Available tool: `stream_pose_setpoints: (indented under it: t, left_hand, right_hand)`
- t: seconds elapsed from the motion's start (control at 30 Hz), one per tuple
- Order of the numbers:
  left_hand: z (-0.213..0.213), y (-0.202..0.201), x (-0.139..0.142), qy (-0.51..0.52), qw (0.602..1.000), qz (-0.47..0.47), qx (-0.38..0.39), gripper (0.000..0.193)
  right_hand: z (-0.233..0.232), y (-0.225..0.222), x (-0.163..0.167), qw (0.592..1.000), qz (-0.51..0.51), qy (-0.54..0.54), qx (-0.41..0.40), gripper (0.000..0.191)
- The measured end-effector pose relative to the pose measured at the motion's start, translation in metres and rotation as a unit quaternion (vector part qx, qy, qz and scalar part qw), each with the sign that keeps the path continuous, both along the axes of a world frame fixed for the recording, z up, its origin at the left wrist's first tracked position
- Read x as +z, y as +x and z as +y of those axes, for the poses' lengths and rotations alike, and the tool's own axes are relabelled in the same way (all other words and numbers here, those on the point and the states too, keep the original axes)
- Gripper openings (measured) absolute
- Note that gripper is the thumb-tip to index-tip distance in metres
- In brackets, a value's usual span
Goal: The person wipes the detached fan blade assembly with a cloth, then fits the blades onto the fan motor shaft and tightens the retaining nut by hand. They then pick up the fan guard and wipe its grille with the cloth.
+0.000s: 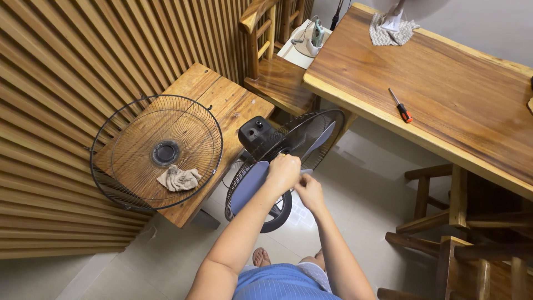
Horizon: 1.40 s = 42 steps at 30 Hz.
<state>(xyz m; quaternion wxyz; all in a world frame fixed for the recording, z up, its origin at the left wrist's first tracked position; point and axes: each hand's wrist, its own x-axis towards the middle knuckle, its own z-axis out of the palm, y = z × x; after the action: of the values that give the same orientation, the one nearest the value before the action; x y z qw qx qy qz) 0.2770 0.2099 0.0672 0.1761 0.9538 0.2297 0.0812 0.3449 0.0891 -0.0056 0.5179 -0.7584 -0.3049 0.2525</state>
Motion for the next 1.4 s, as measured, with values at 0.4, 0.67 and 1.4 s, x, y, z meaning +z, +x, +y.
stream_pose_setpoints:
  t: [0.4,0.67,1.4]
  left_hand:
    - [0.007,-0.005,-0.006,0.000,0.999,-0.040,0.001,0.011]
    - [0.009,-0.008,-0.004,-0.016,0.999,-0.045,0.003,0.011]
    - [0.014,-0.007,-0.012,-0.024,0.999,-0.047,-0.014,0.013]
  right_hand:
    - [0.001,-0.009,0.002,0.961,-0.264,0.043,-0.067,0.031]
    - [-0.005,-0.016,0.005,0.917,-0.375,0.122,-0.063,0.045]
    - [0.007,0.000,-0.027,0.922,0.351,0.134,-0.094,0.024]
